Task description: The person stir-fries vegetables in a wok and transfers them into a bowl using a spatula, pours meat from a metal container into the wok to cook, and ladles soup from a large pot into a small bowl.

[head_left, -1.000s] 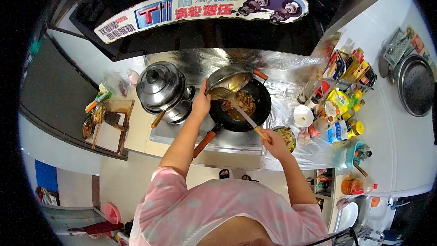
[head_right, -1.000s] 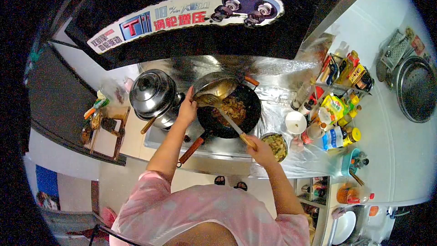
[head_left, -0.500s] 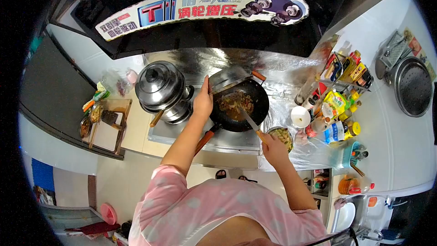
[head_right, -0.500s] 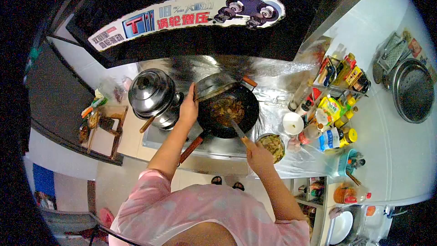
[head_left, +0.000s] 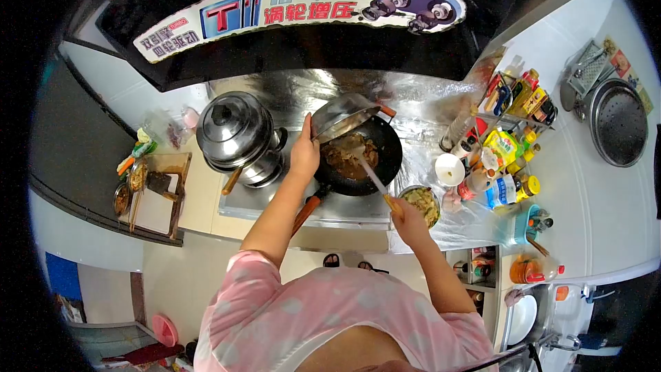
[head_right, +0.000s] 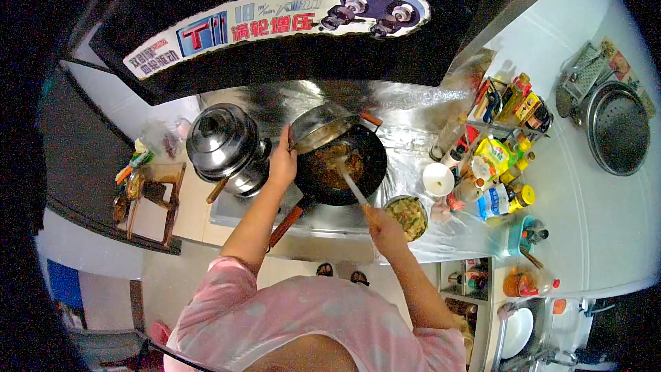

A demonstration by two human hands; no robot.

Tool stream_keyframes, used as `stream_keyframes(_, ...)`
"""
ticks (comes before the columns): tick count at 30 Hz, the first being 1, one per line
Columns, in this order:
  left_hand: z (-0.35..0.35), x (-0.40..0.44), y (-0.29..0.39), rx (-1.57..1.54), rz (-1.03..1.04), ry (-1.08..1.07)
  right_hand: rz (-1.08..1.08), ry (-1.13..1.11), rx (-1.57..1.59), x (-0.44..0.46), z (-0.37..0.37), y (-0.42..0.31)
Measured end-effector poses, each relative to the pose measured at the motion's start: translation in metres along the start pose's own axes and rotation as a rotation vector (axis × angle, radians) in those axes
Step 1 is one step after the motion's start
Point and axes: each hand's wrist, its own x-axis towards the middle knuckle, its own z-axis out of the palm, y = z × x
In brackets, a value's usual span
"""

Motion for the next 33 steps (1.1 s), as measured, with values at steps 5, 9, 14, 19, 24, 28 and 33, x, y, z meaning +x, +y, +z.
stream_keyframes(5,0.015,0.0,-0.038,-0.142,-0.051,0.02,0.289,0.033,-0.024,0.016,-0.003,0.004)
stream_keyframes(9,0.045,0.006,-0.093,-0.713,-0.233,0.043,0.195,-0.058,-0.12,0.027,-0.006,0.0)
stream_keyframes(14,0.033,-0.004,-0.092,-1.182,-0.539,-0.113,0.228,-0.204,-0.311,0.034,0.04,-0.013)
stream_keyframes(19,0.018,-0.014,-0.082,-1.315,-0.636,-0.088,0.181,-0.149,-0.301,0.016,0.012,-0.041)
stream_keyframes(24,0.019,-0.024,-0.075,-1.502,-0.775,-0.142,0.271,-0.072,-0.26,0.005,0.041,-0.03)
stream_keyframes(28,0.02,-0.033,-0.066,-1.639,-0.857,-0.262,0.172,0.017,-0.118,-0.006,0.077,0.0)
stream_keyframes(33,0.024,-0.044,-0.062,-1.624,-0.809,-0.394,0.576,0.138,0.485,-0.023,0.055,0.066)
